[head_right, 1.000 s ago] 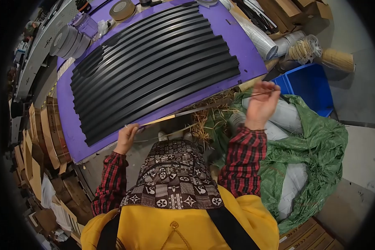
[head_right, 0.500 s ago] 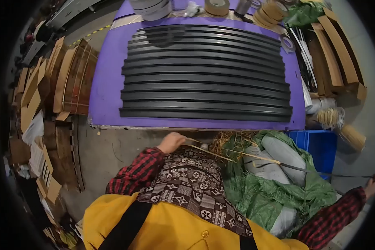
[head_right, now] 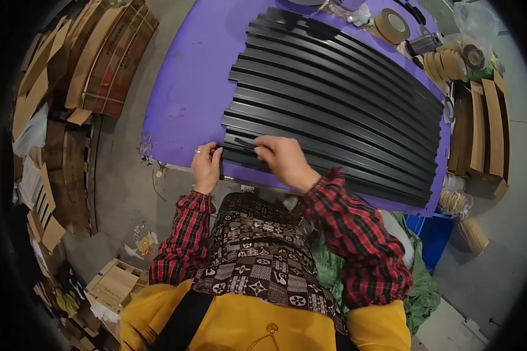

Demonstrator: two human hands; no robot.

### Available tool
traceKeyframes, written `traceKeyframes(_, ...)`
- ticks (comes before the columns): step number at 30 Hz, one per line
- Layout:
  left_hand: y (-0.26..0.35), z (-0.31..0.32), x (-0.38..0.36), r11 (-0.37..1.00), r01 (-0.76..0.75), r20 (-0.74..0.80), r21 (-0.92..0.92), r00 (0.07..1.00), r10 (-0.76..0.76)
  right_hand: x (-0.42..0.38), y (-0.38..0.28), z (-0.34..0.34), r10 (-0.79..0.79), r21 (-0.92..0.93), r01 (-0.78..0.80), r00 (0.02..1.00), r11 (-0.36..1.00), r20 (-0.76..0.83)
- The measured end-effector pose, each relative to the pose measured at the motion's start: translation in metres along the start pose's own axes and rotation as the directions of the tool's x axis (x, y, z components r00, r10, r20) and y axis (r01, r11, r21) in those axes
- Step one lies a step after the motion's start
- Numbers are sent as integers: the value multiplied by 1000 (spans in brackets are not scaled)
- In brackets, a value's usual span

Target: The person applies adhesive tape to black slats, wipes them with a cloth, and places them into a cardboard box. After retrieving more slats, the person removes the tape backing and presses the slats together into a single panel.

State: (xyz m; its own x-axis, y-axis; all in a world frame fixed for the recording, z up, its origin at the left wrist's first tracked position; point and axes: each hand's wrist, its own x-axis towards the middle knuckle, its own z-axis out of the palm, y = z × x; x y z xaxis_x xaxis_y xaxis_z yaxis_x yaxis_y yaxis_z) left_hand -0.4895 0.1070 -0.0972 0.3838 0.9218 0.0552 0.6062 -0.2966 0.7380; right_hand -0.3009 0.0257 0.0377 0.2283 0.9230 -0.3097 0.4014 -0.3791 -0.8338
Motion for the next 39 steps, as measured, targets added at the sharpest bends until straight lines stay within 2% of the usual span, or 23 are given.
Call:
traceKeyframes(2,0,-4,4,997,59,17,-44,998,-58,17,9,37,5,-84,-8,999,996,-34)
traceKeyframes(7,-3,-12,9,997,-19,41,-72,999,22,42,32,79,122,-91,-124,992,988,-21)
traceKeyframes(13,-3,-17,11,997,-37,74,-62,996,42,52,41,89,219,-37,-223,972,974,-87)
traceKeyframes(16,-5,-18,11,995,-34,89,-94,995,42,55,37,86,247,-85,-254,966,963,-81)
traceKeyframes(26,-4,-17,14,990,-38,63,-133,997,46,54,37,86,227,-114,-233,972,966,-62)
traceKeyframes(32,4,-13,17,984,120,98,-132,989,-108,56,36,88,209,-152,-221,973,963,-95)
traceKeyframes(34,7,-12,20,985,174,126,-19,977,-170,51,39,88,199,-172,-214,975,962,-103)
traceKeyframes(36,5,-12,22,983,184,137,-28,974,-178,40,47,88,-58,-295,4,983,955,-172)
traceKeyframes(37,5,-13,23,979,198,145,-39,971,-191,30,51,84,-51,-295,-5,982,955,-183)
traceKeyframes(39,6,-14,25,977,211,173,-29,964,-203,1,61,64,-73,-616,-77,974,784,-215)
